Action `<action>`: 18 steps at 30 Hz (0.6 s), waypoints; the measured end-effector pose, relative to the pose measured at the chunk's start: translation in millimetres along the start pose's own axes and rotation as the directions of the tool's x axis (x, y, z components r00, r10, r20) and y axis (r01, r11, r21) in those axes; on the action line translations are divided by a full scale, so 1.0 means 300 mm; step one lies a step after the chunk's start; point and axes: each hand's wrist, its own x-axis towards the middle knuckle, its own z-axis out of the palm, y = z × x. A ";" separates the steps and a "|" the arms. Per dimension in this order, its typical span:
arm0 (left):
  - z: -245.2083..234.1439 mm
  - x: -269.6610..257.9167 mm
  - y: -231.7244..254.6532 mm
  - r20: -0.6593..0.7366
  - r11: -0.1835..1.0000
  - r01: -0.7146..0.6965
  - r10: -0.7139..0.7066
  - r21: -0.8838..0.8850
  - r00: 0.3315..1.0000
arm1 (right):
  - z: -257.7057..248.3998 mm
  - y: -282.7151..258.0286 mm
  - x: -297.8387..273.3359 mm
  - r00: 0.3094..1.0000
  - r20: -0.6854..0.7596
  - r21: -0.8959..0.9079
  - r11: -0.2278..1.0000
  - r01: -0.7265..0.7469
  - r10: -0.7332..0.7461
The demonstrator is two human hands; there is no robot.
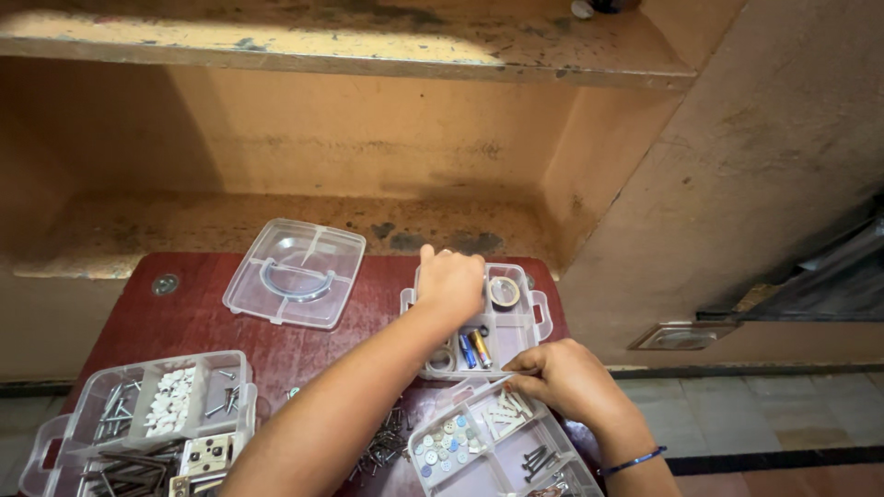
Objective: The person sorts a mixed pile of screws, nails, and fasteners into compartments of several plastic organizer boxes on a table. They pick items from the central pile and place them into specific sections, occasionally moving boxes to access different compartments.
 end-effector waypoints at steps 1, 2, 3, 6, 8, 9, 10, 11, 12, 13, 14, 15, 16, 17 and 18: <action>-0.025 -0.013 -0.004 -0.024 0.999 -0.002 0.001 -0.040 1.000 | 0.001 -0.002 -0.004 1.000 -0.001 0.001 1.000 -0.008 0.008; -0.055 -0.021 -0.016 -0.047 0.997 -0.005 0.001 -0.080 0.999 | 0.001 -0.002 -0.006 1.000 -0.002 0.003 1.000 -0.016 0.016; -0.080 -0.042 -0.029 -0.069 0.992 -0.003 -0.005 -0.123 0.998 | 0.001 0.003 -0.008 1.000 -0.007 0.014 1.000 -0.004 0.005; -0.152 -0.156 -0.129 -0.193 0.876 0.005 -0.112 -0.483 0.975 | 0.007 0.025 0.006 1.000 -0.015 0.035 0.999 0.011 -0.010; -0.203 -0.250 -0.238 -0.066 0.745 0.094 -0.182 -0.661 0.981 | 0.021 0.042 0.007 1.000 -0.002 0.027 1.000 0.000 0.000; -0.228 -0.308 -0.308 -0.043 0.618 0.056 -0.145 -0.784 0.988 | 0.027 0.051 0.013 0.999 0.013 0.012 0.999 -0.040 0.039; -0.253 -0.378 -0.385 -0.030 0.470 0.023 -0.106 -0.882 0.994 | 0.036 0.057 0.016 0.997 0.027 -0.004 0.997 -0.079 0.079; -0.278 -0.454 -0.467 0.004 0.345 0.046 -0.121 -0.937 0.993 | 0.037 0.065 0.022 0.993 0.040 -0.030 0.993 -0.113 0.114; -0.302 -0.531 -0.544 0.037 0.213 0.064 -0.132 -0.975 0.991 | 0.039 0.070 0.027 0.989 0.046 -0.020 0.990 -0.140 0.141; -0.322 -0.611 -0.608 0.065 0.172 0.101 -0.206 -0.980 0.976 | 0.036 0.074 0.029 0.984 0.055 -0.009 0.985 -0.170 0.171; -0.339 -0.689 -0.660 0.094 0.127 0.133 -0.278 -0.983 0.956 | 0.032 0.080 0.028 0.978 0.065 0.001 0.980 -0.200 0.200; -0.347 -0.757 -0.696 0.142 0.136 0.193 -0.315 -0.972 0.938 | 0.031 0.086 0.021 0.986 0.042 -0.015 0.987 -0.160 0.160; -0.352 -0.823 -0.721 0.190 0.141 0.253 -0.353 -0.957 0.916 | 0.040 0.091 0.027 0.993 0.021 -0.031 0.992 -0.119 0.120; -0.354 -0.876 -0.737 0.234 0.141 0.308 -0.388 -0.941 0.891 | 0.044 0.104 0.037 0.989 0.027 -0.052 0.988 -0.143 0.145; -0.353 -0.925 -0.743 0.286 0.218 0.399 -0.414 -0.891 0.864 | 0.049 0.122 0.046 0.985 0.033 -0.073 0.983 -0.166 0.169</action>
